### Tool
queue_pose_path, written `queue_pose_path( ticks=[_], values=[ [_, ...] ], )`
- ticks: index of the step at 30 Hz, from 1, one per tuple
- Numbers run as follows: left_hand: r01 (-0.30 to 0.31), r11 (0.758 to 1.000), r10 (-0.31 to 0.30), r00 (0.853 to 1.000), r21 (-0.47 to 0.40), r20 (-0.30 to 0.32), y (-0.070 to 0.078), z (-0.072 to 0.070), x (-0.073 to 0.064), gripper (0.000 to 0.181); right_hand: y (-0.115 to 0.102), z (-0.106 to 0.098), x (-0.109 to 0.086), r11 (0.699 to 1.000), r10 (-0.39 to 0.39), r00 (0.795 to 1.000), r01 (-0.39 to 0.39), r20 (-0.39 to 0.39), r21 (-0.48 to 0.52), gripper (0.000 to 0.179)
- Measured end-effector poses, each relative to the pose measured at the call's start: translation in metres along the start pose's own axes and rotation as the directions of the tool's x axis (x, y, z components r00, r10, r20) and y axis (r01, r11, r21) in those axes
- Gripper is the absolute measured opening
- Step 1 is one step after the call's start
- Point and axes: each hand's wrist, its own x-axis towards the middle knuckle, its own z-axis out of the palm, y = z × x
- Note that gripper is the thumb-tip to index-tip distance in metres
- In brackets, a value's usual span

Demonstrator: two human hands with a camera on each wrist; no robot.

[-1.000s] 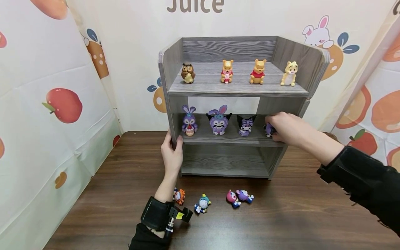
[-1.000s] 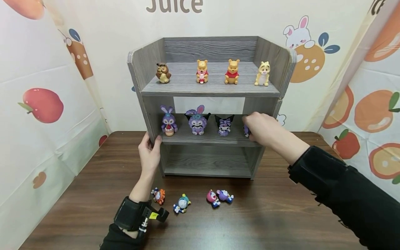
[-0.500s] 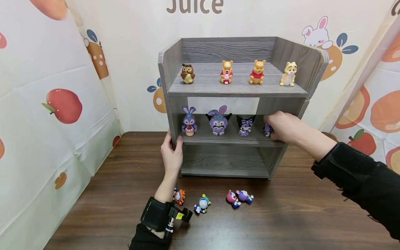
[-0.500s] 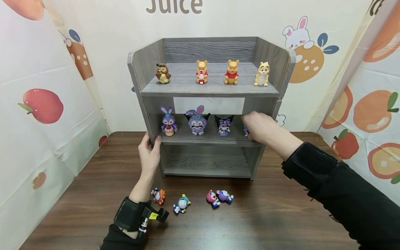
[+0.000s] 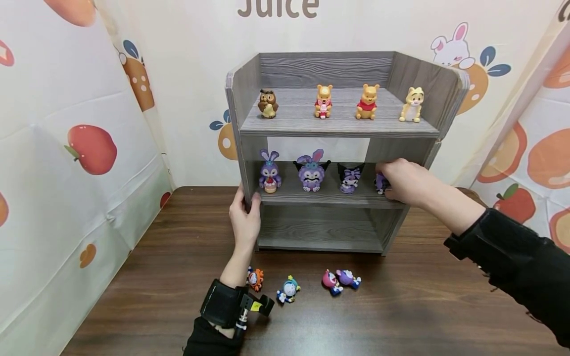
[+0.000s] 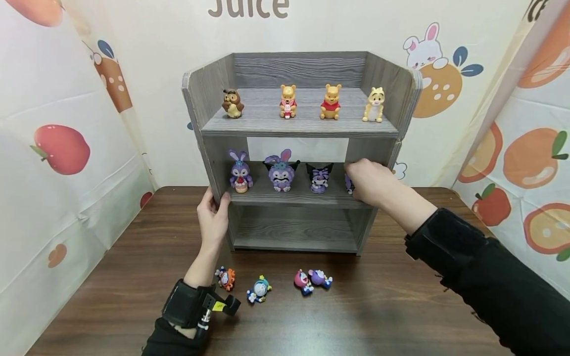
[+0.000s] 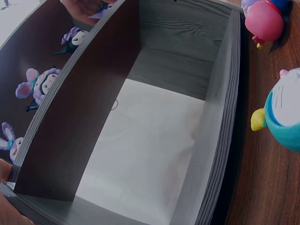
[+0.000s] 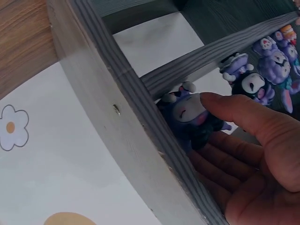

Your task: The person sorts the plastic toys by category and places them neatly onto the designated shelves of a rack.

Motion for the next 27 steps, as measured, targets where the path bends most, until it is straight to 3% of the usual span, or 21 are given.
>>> queue_pose_path(
  ticks=[4,9,11,14,16,18,27],
  values=[
    [0.002,1.0,-0.002,1.0,-0.008,0.0,0.0,0.0,0.0,0.04,-0.004,-0.004,-0.007,1.0,-0.006,0.999,0.007,-0.049,0.002,0.038],
    [-0.001,1.0,0.001,1.0,-0.011,0.0,0.001,0.0,0.001,0.04,-0.013,-0.007,-0.027,0.998,-0.044,0.98,0.052,-0.192,0.035,0.041],
    [-0.002,1.0,0.002,1.0,-0.005,0.001,0.001,0.0,0.0,0.04,-0.017,-0.006,-0.036,0.996,-0.063,0.956,0.08,-0.285,0.048,0.038],
    [-0.004,1.0,0.004,1.0,-0.002,0.001,0.001,0.0,0.0,0.04,-0.026,-0.001,-0.049,0.989,-0.102,0.904,0.136,-0.415,0.053,0.036],
    [-0.008,1.0,0.008,1.0,0.002,0.001,0.001,0.0,0.001,0.04,-0.031,0.005,-0.055,0.984,-0.124,0.872,0.171,-0.473,0.057,0.034],
    [-0.011,1.0,0.011,1.0,0.003,0.002,0.001,0.0,0.001,0.04,-0.035,0.012,-0.061,0.978,-0.136,0.858,0.195,-0.496,0.068,0.032],
    [0.01,1.0,-0.01,1.0,-0.001,0.003,0.002,0.0,0.0,0.04,-0.046,0.053,-0.071,0.95,-0.144,0.859,0.259,-0.491,0.174,0.021]
  ],
)
